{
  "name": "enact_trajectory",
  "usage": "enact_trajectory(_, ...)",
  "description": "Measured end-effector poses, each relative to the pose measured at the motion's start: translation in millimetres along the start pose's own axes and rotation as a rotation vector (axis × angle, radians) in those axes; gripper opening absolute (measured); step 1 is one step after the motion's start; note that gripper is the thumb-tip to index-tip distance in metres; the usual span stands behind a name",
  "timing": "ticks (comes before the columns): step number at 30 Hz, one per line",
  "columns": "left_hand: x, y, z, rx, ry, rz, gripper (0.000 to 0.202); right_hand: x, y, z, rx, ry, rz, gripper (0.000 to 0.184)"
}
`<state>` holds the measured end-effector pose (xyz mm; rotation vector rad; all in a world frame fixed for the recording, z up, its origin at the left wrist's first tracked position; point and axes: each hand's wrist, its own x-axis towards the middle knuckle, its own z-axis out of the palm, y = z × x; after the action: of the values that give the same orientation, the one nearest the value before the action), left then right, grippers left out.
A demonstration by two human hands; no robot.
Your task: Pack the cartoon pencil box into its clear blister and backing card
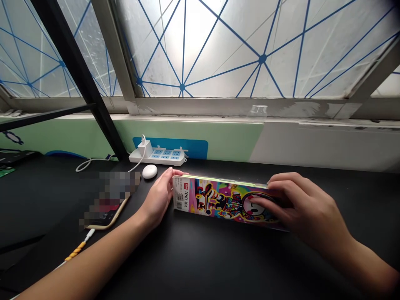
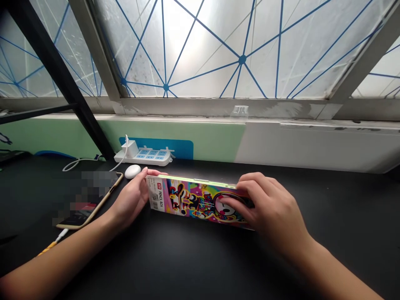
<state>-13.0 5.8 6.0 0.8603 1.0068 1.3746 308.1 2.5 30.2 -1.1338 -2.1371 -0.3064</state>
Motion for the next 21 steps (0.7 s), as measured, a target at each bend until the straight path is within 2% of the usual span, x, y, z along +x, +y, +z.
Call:
enact_trajectory(3,-3.9,5.1,1.5,0.021,-0.031,-0.001,0.043,-5.5,-10.9,-5.4,-0.029,0.038,-0.070,0.017)
enact_trajectory(6,-7.8,10.9,4.2,0.015,-0.092,0.002,0.045,-11.2,-22.2,-10.9,-0.054,-0.016,-0.092,0.010)
enact_trajectory(11,-10.6,19.0,1.8,0.014,-0.207,0.040,0.034,-17.3,-35.7,-17.5,-0.079,-0.089,-0.151,0.006)
enact_trajectory(13,-9.6,24.7,-3.8,0.093,-0.300,0.016,0.029,-16.9,-38.3,-18.8,-0.096,-0.091,-0.179,0.006)
enact_trajectory(15,-8.3,32.5,-10.9,0.233,-0.452,-0.053,0.030,-15.2,-39.8,-19.8,-0.095,-0.104,-0.204,0.005)
enact_trajectory(17,-7.7,40.7,-17.3,0.406,-0.595,-0.139,0.036,-13.6,-41.1,-20.3,-0.090,-0.142,-0.230,0.002)
enact_trajectory(19,-8.0,46.2,-21.4,0.524,-0.691,-0.194,0.046,-13.5,-43.2,-18.9,-0.097,-0.196,-0.279,0.007)
enact_trajectory(21,-8.3,47.2,-23.3,0.622,-0.747,-0.167,0.057,-15.6,-46.0,-14.2,-0.133,-0.247,-0.352,0.013)
